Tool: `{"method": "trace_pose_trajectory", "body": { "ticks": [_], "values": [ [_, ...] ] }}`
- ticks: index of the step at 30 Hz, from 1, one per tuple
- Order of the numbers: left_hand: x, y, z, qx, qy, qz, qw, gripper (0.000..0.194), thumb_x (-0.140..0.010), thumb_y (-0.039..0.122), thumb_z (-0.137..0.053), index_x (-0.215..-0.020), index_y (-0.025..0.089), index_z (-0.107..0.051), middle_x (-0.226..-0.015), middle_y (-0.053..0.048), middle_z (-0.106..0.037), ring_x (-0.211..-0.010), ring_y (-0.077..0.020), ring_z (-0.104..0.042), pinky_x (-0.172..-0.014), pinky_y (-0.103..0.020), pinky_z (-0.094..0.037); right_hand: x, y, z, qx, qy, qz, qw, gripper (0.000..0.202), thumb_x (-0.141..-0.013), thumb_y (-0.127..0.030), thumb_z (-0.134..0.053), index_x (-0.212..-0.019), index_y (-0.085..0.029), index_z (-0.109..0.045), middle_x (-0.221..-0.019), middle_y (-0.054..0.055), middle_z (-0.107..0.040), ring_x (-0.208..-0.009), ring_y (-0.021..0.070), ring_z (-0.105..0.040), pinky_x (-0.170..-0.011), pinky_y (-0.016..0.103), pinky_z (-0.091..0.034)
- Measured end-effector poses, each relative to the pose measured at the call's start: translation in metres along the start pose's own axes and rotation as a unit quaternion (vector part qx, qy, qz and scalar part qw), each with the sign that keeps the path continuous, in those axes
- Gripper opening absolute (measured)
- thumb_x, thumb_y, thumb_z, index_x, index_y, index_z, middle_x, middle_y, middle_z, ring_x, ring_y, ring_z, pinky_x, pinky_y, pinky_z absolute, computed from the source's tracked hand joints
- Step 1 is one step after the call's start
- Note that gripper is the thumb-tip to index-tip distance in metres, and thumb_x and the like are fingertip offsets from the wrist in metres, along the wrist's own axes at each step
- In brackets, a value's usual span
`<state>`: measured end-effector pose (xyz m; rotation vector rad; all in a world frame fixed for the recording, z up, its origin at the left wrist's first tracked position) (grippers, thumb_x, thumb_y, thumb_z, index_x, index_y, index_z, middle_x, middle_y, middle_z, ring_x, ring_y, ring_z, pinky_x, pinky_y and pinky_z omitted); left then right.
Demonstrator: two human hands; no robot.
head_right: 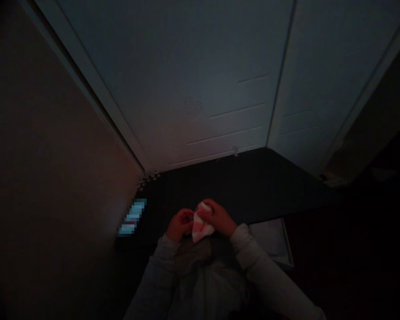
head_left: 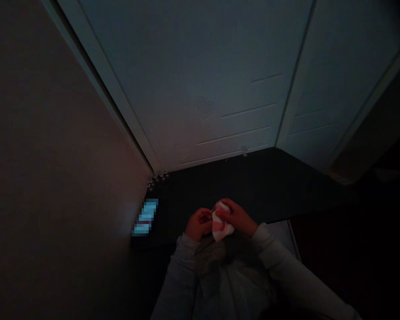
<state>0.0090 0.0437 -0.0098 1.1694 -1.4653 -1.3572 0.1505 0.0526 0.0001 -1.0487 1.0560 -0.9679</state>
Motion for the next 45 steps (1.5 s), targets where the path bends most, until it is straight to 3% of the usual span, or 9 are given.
{"method": "trace_pose_trajectory", "body": {
  "ticks": [8,13,26,45],
  "values": [
    [-0.0012,0.0002,0.0016,-0.012,-0.002,-0.026,1.000,0.031,-0.052,0.016,-0.068,-0.080,0.014,-0.053,-0.072,-0.001,-0.056,-0.068,-0.0115,-0.052,-0.065,-0.023,-0.039,-0.0002,-0.0007,-0.0023,0.012,-0.042,0.006,0.999,0.032,-0.071,-0.038,-0.050,-0.094,-0.017,-0.054,-0.085,0.003,-0.057,-0.076,0.0151,-0.052,-0.066,0.024,-0.041],
    [-0.0004,-0.0007,0.0014,-0.017,0.001,-0.015,1.000,0.036,-0.053,0.017,-0.067,-0.085,0.015,-0.052,-0.077,-0.003,-0.058,-0.071,-0.0133,-0.053,-0.067,-0.025,-0.040,-0.0008,-0.0019,-0.0040,0.012,-0.062,-0.005,0.998,0.031,-0.070,-0.040,-0.049,-0.087,-0.015,-0.055,-0.075,0.002,-0.056,-0.066,0.0124,-0.050,-0.058,0.022,-0.040],
    [0.0015,0.0037,-0.0064,-0.017,-0.004,0.016,1.000,0.039,-0.048,0.012,-0.067,-0.084,0.015,-0.053,-0.077,-0.003,-0.059,-0.070,-0.0146,-0.054,-0.064,-0.025,-0.040,-0.0001,-0.0043,-0.0053,0.090,-0.006,-0.023,0.996,0.024,-0.066,-0.040,-0.050,-0.066,-0.017,-0.047,-0.057,-0.005,-0.045,-0.052,0.0076,-0.040,-0.047,0.018,-0.031],
    [0.0014,0.0040,-0.0049,-0.023,0.006,0.025,0.999,0.039,-0.045,0.001,-0.057,-0.082,0.015,-0.053,-0.076,-0.001,-0.059,-0.070,-0.0139,-0.054,-0.063,-0.024,-0.039,0.0007,-0.0073,-0.0080,0.180,0.000,-0.035,0.983,0.028,-0.061,-0.043,-0.055,-0.070,-0.019,-0.043,-0.057,-0.005,-0.047,-0.050,0.0079,-0.042,-0.044,0.018,-0.026]
  ]
}}
Point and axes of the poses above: each hand's wrist, its own x-axis away from the middle knuckle, its own z-axis out of the back of the hand, y = z × x, the point moved 5 cm from there along -x, towards the middle knuckle
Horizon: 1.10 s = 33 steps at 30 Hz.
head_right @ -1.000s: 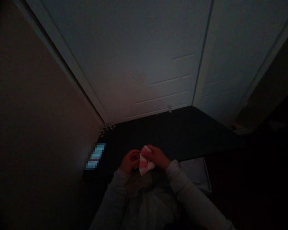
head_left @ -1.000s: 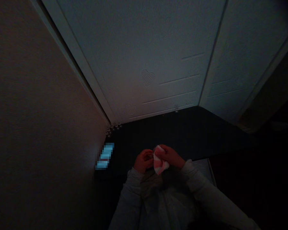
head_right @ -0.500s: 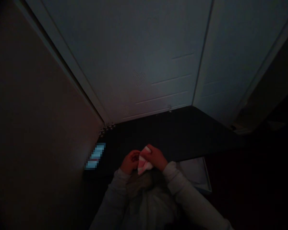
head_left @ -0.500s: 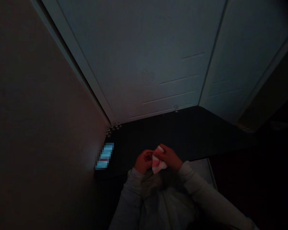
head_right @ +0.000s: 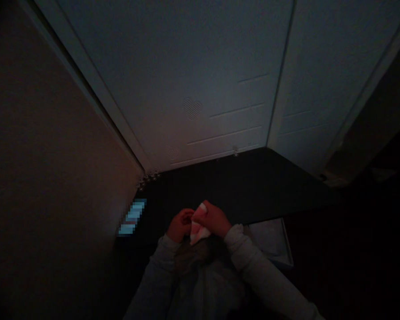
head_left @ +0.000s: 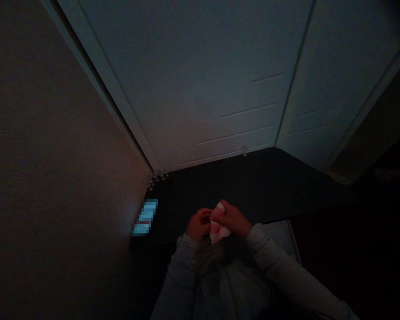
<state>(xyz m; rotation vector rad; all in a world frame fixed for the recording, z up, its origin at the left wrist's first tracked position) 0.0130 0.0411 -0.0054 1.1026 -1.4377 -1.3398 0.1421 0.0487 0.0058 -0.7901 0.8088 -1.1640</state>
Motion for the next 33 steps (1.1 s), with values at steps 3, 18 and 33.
{"method": "trace_pose_trajectory", "body": {
  "ticks": [3,18,33],
  "values": [
    [-0.0002,0.0011,-0.0001,-0.004,-0.002,-0.005,1.000,0.039,-0.045,0.001,-0.057,-0.082,0.015,-0.053,-0.076,-0.001,-0.059,-0.071,-0.0141,-0.054,-0.064,-0.024,-0.039,0.0000,-0.0001,0.0000,0.008,-0.004,-0.003,1.000,0.030,-0.060,-0.045,-0.055,-0.070,-0.019,-0.043,-0.057,-0.005,-0.047,-0.050,0.0078,-0.041,-0.044,0.018,-0.026],
    [-0.0026,-0.0054,0.0023,-0.001,-0.012,0.003,1.000,0.042,-0.047,0.004,-0.063,-0.086,0.014,-0.053,-0.079,-0.003,-0.060,-0.070,-0.0138,-0.054,-0.065,-0.025,-0.040,0.0017,0.0012,0.0006,-0.026,0.004,0.022,0.999,0.027,-0.069,-0.045,-0.047,-0.064,-0.018,-0.044,-0.054,-0.005,-0.045,-0.050,0.0076,-0.039,-0.045,0.018,-0.028],
    [-0.0018,-0.0076,0.0047,0.027,0.011,0.008,1.000,0.041,-0.049,0.023,-0.071,-0.085,0.015,-0.054,-0.073,-0.002,-0.058,-0.065,-0.0128,-0.053,-0.060,-0.024,-0.040,0.0007,0.0036,0.0025,-0.074,-0.001,0.022,0.997,0.023,-0.067,-0.039,-0.051,-0.066,-0.017,-0.045,-0.058,-0.005,-0.044,-0.054,0.0083,-0.041,-0.048,0.018,-0.032]
  ]
}}
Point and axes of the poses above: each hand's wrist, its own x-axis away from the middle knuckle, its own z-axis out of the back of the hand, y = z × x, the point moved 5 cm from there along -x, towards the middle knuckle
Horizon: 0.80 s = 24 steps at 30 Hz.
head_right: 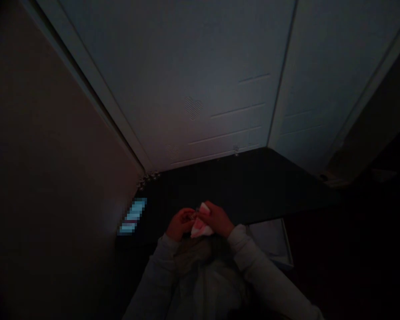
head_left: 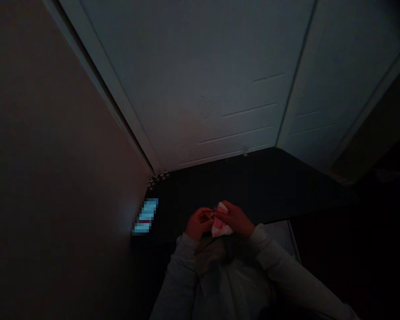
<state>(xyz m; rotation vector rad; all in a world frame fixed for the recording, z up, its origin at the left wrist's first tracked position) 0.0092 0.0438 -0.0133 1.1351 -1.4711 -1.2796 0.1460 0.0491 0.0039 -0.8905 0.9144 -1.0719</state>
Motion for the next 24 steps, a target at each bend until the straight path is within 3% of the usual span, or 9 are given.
{"method": "trace_pose_trajectory", "body": {
  "ticks": [24],
  "values": [
    [0.0003,0.0037,0.0030,-0.016,0.024,-0.018,0.999,0.030,-0.053,0.022,-0.068,-0.079,0.015,-0.056,-0.071,-0.002,-0.059,-0.068,-0.0132,-0.054,-0.065,-0.025,-0.041,0.0019,0.0043,-0.0002,-0.036,-0.005,-0.013,0.999,0.022,-0.068,-0.038,-0.050,-0.066,-0.017,-0.045,-0.058,-0.005,-0.045,-0.053,0.0077,-0.040,-0.047,0.018,-0.032]
  ]
}}
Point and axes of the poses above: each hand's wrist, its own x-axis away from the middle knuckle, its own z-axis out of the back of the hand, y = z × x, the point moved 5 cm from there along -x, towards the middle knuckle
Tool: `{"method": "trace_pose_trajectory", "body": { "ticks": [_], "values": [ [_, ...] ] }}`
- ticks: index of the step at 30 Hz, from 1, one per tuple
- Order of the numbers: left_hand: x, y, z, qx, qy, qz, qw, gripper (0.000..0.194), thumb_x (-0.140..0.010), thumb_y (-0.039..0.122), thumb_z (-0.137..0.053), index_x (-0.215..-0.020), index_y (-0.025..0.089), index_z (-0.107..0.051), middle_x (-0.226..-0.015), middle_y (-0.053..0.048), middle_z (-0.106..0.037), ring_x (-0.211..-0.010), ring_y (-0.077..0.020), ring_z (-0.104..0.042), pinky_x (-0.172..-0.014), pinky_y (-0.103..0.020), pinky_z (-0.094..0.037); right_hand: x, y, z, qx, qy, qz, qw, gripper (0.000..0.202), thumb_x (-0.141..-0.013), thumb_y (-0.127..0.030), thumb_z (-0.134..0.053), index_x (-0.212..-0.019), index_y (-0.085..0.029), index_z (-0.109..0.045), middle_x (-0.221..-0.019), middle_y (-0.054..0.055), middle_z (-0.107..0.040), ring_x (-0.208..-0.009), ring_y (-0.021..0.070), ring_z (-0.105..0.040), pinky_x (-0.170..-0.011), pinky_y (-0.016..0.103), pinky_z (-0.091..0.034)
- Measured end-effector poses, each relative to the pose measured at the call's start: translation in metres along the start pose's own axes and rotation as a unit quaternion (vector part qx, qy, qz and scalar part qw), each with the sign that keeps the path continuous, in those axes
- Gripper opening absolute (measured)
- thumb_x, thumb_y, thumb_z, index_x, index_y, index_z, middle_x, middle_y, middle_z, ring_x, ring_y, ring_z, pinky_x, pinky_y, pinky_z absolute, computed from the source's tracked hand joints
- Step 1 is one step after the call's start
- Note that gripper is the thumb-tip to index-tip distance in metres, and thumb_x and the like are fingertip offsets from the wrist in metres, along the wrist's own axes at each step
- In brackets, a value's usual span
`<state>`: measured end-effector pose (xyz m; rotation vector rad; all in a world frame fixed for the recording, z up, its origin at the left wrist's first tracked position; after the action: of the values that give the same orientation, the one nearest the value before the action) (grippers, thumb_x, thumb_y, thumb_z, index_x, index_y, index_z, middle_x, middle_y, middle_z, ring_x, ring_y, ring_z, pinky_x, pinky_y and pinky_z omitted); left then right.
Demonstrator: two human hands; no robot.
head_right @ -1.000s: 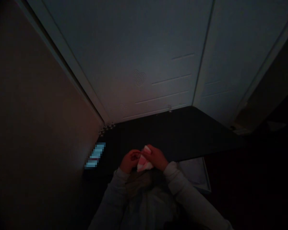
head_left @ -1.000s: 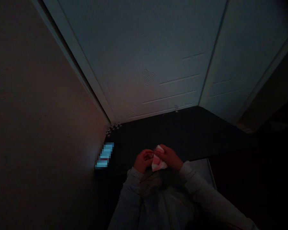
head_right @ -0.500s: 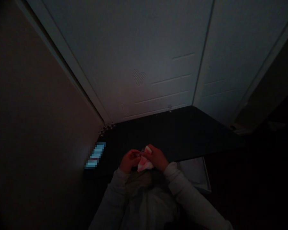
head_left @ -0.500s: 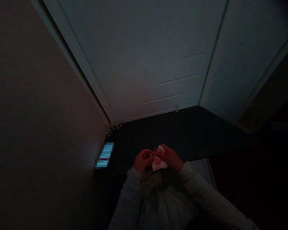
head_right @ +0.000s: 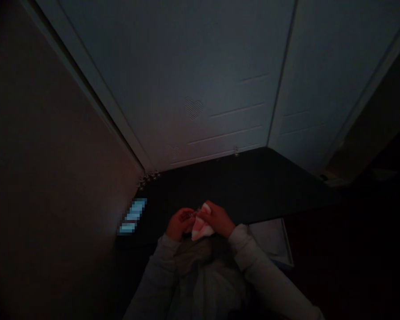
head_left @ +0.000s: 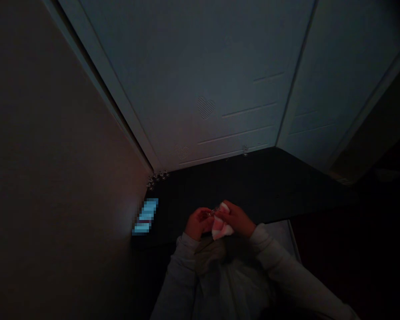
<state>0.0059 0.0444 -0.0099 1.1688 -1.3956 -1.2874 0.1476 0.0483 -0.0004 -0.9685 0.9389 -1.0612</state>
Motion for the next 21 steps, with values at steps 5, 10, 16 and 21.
{"method": "trace_pose_trajectory", "body": {
  "ticks": [5,10,16,21],
  "values": [
    [-0.0020,-0.0050,0.0022,0.023,0.008,0.011,1.000,0.032,-0.054,0.025,-0.068,-0.082,0.015,-0.056,-0.075,-0.003,-0.060,-0.072,-0.0139,-0.055,-0.068,-0.026,-0.041,-0.0015,0.0025,-0.0016,-0.037,-0.016,0.001,0.999,0.018,-0.068,-0.034,-0.051,-0.066,-0.016,-0.047,-0.057,-0.005,-0.044,-0.052,0.0075,-0.039,-0.047,0.018,-0.032],
    [-0.0023,-0.0080,0.0036,0.045,0.023,0.030,0.998,0.033,-0.054,0.027,-0.068,-0.081,0.015,-0.056,-0.075,-0.003,-0.060,-0.070,-0.0133,-0.056,-0.066,-0.026,-0.043,-0.0018,0.0021,-0.0018,-0.085,-0.025,0.003,0.996,0.016,-0.068,-0.031,-0.050,-0.067,-0.016,-0.048,-0.059,-0.004,-0.044,-0.053,0.0075,-0.039,-0.049,0.019,-0.033],
    [0.0006,-0.0075,0.0006,0.047,0.014,0.054,0.997,0.033,-0.057,0.032,-0.065,-0.082,0.015,-0.054,-0.071,-0.001,-0.058,-0.059,-0.0102,-0.053,-0.053,-0.022,-0.042,-0.0015,0.0059,-0.0003,-0.072,-0.007,-0.002,0.997,0.019,-0.065,-0.033,-0.053,-0.063,-0.017,-0.042,-0.055,-0.006,-0.040,-0.051,0.0069,-0.037,-0.045,0.018,-0.030],
    [0.0009,-0.0037,-0.0004,0.024,0.016,0.044,0.999,0.031,-0.058,0.033,-0.064,-0.080,0.014,-0.054,-0.065,0.000,-0.056,-0.053,-0.0082,-0.050,-0.050,-0.020,-0.039,-0.0010,0.0046,0.0009,-0.036,0.013,0.003,0.999,0.022,-0.066,-0.036,-0.053,-0.064,-0.017,-0.043,-0.056,-0.005,-0.042,-0.052,0.0076,-0.038,-0.046,0.018,-0.030]
  ]
}}
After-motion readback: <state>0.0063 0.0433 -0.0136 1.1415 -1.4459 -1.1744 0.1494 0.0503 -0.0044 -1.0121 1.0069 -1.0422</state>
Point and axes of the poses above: each hand's wrist, its own x-axis away from the middle knuckle, its own z-axis out of the back of the hand, y = z × x, the point moved 5 cm from there along -x, towards the middle knuckle
